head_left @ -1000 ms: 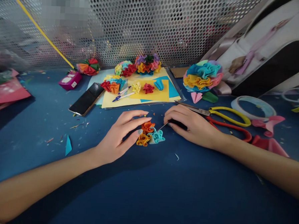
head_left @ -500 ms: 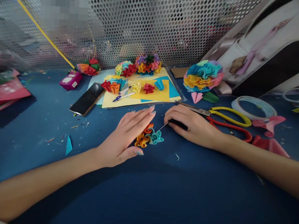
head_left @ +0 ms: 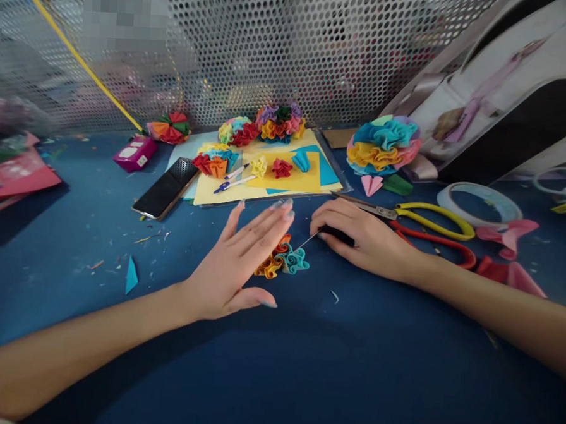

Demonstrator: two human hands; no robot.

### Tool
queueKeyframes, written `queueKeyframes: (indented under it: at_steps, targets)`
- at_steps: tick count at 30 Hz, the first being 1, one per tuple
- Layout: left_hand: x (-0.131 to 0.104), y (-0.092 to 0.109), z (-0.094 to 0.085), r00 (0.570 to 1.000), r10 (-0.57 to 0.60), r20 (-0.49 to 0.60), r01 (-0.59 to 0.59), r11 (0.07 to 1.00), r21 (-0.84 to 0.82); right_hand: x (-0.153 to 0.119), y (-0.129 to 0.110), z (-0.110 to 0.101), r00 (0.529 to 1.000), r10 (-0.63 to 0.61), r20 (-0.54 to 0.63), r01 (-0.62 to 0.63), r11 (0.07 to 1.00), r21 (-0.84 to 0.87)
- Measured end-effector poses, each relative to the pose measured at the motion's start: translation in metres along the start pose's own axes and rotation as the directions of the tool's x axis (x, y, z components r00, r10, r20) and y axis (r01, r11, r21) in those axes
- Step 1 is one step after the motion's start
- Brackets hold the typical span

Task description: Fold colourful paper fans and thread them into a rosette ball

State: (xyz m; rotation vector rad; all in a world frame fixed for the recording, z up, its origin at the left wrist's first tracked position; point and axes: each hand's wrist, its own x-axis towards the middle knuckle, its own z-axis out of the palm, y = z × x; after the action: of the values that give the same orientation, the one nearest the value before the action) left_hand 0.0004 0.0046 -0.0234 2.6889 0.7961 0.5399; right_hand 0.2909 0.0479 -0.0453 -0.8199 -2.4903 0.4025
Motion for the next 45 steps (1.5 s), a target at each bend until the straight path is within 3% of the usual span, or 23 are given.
queueKeyframes:
  at_steps: [3, 7, 11, 15, 20, 26, 35, 40, 45]
  targets:
    - [0.001, 0.0, 0.001, 0.996, 0.016, 0.092, -0.016, 1.0, -0.007, 0.0, 0.0, 0.0, 1.0, 0.008, -0.004, -0.008, 1.0, -0.002]
    - [0.001, -0.001, 0.001, 1.0, 0.002, 0.029, -0.001, 1.0, -0.017, 0.0, 0.0, 0.001, 1.0, 0.004, -0.005, -0.004, 1.0, -0.003]
    - [0.001, 0.0, 0.0, 0.994, 0.036, 0.099, -0.034, 0.999, -0.02, 0.0, 0.0, 0.001, 1.0, 0.003, -0.013, -0.003, 1.0, -0.009]
    - [0.001, 0.0, 0.001, 0.998, 0.038, 0.059, -0.035, 0.998, -0.045, 0.0, 0.0, 0.001, 1.0, -0.009, -0.018, 0.008, 1.0, -0.019]
    - [0.003, -0.001, 0.003, 0.994, -0.095, 0.059, 0.1, 0.99, -0.101, -0.001, -0.003, 0.001, 0.997, -0.078, -0.027, 0.075, 0.991, -0.107]
    - [0.003, 0.002, 0.001, 0.964, -0.25, 0.084, 0.264, 0.931, -0.252, 0.0, -0.005, 0.001, 0.994, -0.068, -0.08, 0.053, 0.984, -0.172]
    - [0.0, 0.004, 0.001, 0.974, -0.219, 0.049, 0.224, 0.944, -0.241, 0.003, -0.011, 0.005, 0.993, -0.031, -0.112, 0.008, 0.98, -0.2]
    - [-0.001, 0.003, 0.003, 0.985, -0.168, 0.026, 0.17, 0.964, -0.202, 0.02, -0.017, 0.006, 0.993, -0.04, -0.112, 0.009, 0.964, -0.265]
    - [-0.003, 0.003, 0.004, 0.988, -0.151, 0.029, 0.154, 0.975, -0.161, 0.065, -0.013, 0.006, 0.996, -0.043, -0.078, 0.0, 0.878, -0.479]
